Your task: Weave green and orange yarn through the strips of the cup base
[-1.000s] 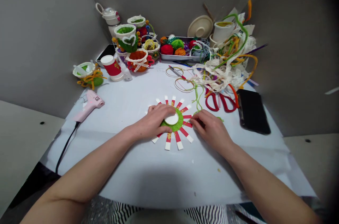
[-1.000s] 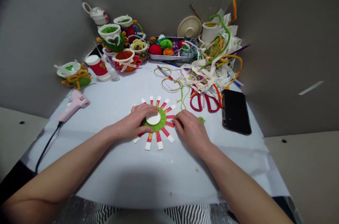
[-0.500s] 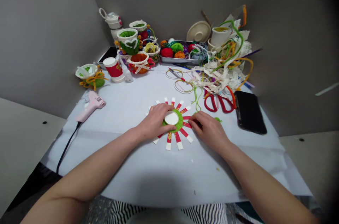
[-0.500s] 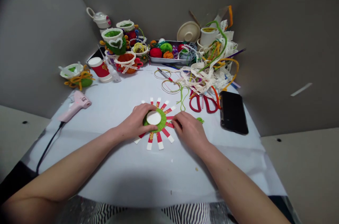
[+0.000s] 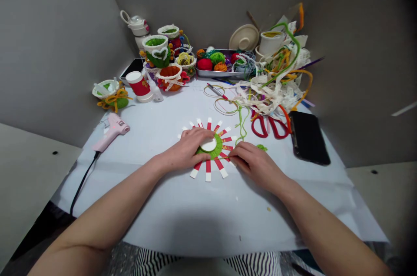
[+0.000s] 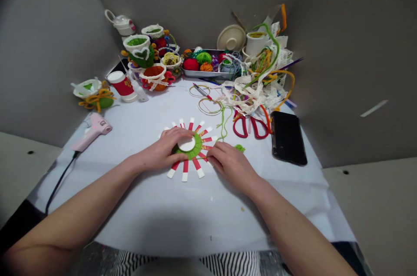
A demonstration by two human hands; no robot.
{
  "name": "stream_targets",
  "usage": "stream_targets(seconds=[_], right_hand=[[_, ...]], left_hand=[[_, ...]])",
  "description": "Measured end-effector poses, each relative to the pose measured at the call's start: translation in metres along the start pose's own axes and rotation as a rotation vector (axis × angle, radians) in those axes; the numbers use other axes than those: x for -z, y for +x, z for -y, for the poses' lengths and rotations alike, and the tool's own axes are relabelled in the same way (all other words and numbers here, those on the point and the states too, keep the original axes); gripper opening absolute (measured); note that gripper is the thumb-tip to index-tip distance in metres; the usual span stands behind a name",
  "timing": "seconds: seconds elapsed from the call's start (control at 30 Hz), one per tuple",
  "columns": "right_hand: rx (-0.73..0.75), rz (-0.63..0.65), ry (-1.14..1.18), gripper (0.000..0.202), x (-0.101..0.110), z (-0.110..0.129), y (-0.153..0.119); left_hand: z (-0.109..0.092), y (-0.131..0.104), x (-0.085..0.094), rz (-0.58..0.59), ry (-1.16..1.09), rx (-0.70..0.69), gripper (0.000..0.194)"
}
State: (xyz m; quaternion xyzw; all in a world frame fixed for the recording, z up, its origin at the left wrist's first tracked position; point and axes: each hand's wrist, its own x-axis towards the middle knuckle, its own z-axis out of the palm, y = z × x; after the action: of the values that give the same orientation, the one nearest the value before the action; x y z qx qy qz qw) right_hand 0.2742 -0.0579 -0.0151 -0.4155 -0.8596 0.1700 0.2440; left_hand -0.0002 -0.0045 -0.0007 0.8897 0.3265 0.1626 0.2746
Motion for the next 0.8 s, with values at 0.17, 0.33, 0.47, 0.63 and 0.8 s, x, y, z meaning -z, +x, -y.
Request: stream_targets(seconds=[0.17, 0.33, 0.47, 0.63, 0.8], right_hand=[[0.004, 0.045, 0.017, 0.012, 0.006, 0.000, -0.004], [0.066, 0.164, 0.109, 0.015, 0.019, 0.001, -0.011], [0.052, 0.236, 0.127, 0.017, 0.027, 0.003, -0.012], [-0.015, 0.223, 0.144, 0.016, 0.030, 0.006, -0.013], [0.014, 0.305, 0.139, 0.020, 0.034, 0.007, -0.013]], left_hand=[[0.001, 0.001, -0.002, 0.015, -0.020, -0.009, 0.042], [0.003, -0.001, 0.002, 0.061, -0.030, -0.040, 0.045], [0.006, 0.000, 0.002, 0.056, -0.047, -0.053, 0.045], [0.006, 0.001, 0.003, 0.063, -0.058, -0.050, 0.043], [0.005, 0.000, 0.006, 0.093, -0.076, -0.066, 0.042]])
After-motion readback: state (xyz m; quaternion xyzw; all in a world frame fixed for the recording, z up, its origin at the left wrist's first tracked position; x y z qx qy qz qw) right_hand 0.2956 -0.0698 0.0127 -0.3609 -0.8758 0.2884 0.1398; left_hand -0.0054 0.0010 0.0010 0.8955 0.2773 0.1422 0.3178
